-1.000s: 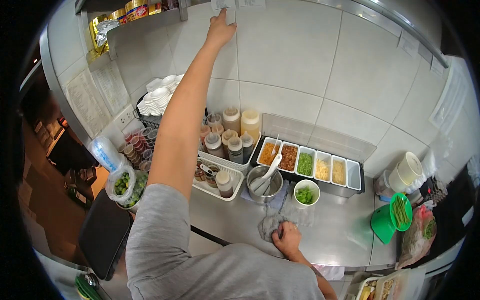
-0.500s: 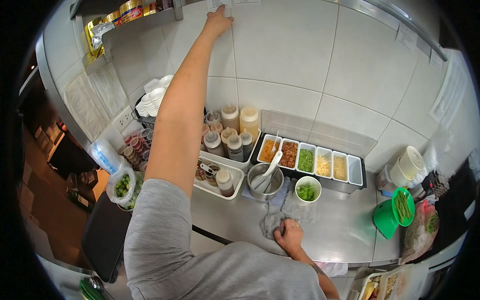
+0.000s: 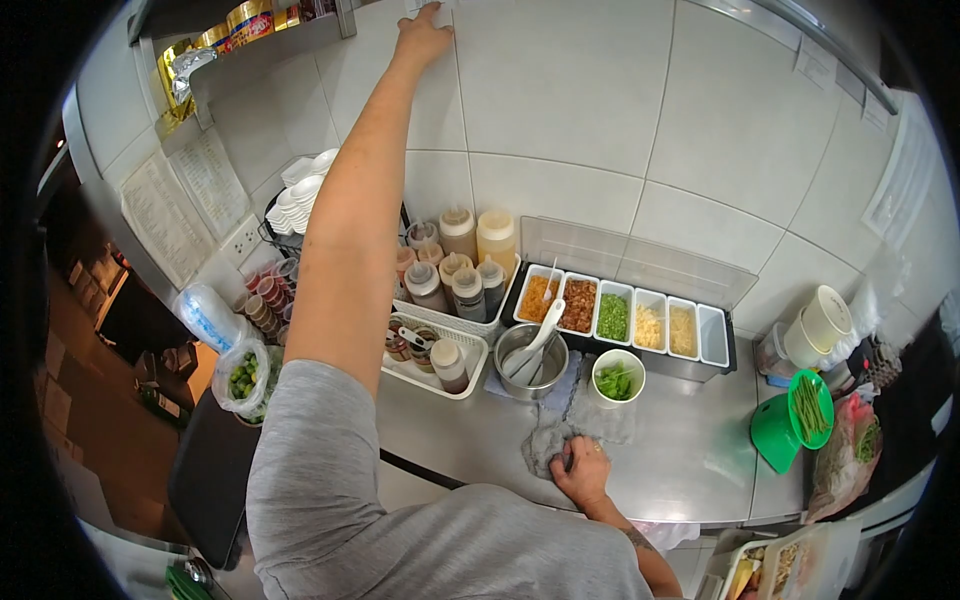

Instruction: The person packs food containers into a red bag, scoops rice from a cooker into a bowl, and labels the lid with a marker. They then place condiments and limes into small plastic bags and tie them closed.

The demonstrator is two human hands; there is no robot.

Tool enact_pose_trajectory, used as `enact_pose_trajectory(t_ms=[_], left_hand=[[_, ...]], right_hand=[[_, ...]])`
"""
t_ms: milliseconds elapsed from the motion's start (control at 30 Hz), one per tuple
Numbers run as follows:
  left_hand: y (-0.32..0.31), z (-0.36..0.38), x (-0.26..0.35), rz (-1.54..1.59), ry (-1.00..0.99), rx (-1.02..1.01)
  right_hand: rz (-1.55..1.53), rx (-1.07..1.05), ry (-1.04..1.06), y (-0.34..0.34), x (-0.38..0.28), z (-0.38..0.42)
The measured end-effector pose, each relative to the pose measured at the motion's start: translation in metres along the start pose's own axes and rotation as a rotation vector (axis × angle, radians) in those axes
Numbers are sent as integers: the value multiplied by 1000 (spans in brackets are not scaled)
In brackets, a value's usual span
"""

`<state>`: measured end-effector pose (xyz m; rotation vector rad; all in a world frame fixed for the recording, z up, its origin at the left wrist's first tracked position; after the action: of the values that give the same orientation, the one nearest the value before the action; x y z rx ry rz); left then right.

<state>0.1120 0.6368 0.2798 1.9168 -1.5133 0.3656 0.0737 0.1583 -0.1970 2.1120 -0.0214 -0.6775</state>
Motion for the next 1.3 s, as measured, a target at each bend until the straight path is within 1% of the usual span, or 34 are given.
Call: enact_pose_trajectory(t_ms=[33, 133, 233, 300, 367, 433, 533, 633, 733, 767, 800, 833, 867, 900, 967, 1000, 1033, 1100, 1167, 1267, 1300], left_hand=[[4, 1, 2, 11, -42, 76], [1, -2, -3, 32, -47, 40], [6, -7, -1, -29, -169, 141], [-30, -60, -28, -374, -504, 209], [-8, -61, -25, -186, -458, 358], [0, -63, -19, -145, -450, 388], [21, -45, 11, -75, -192, 210], [17, -49, 21, -70, -278, 303], [6, -39, 45, -151, -347, 312], [-9, -56, 40, -143, -397, 350], [-5, -31, 59, -172, -525, 544], [-12, -37, 65, -73, -651, 487], [-37, -31, 81, -919, -830, 450], [-49, -42, 81, -807, -867, 414], [-63, -81, 75, -8, -695, 164], [-74, -96, 73, 224, -645, 39], [-79, -91, 86, 353, -602, -10], [-70, -29, 152, 475, -572, -76], [-54, 29, 208, 615, -562, -148], [-24, 108, 274, 796, -589, -267], [-10, 132, 293, 837, -605, -308]], right_hand=[[2, -2, 0, 0, 0, 0], [1, 3, 7, 0, 0, 0], [-2, 9, 16, 2, -1, -2], [-4, 11, 11, 3, -2, -1], [-6, 7, -5, 5, -2, -1], [-16, 5, -17, 5, 0, -1], [-17, -5, -27, 5, 1, 1], [-15, -11, -23, 6, 2, 0], [-43, -24, -7, 2, 3, 2], [-48, -15, -15, 1, 7, 3], [-61, -33, 3, 1, 7, 4], [-70, -44, 6, 2, 8, 3], [-77, -46, -4, 2, 10, 5], [-76, -50, 7, 1, 10, 7], [-71, -21, 55, -4, 14, 12], [-62, 6, 98, -7, 16, 17], [-59, 46, 83, -2, 17, 21], [-25, 95, 36, 8, 24, 32], [18, 96, -10, 22, 33, 44], [70, 122, -126, 48, 50, 71], [112, 166, -169, 61, 58, 82]])
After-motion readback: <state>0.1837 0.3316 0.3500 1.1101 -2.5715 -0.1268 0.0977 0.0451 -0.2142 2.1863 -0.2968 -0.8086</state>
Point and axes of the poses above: each hand's wrist, its own z-axis away from the middle knuckle, its own y-axis out of the back of the hand, x = y × z, the point moved 8 cm from there along -z, towards the middle knuckle, and after that the axes turned 6 degrees about y, right-handed, at the moved point
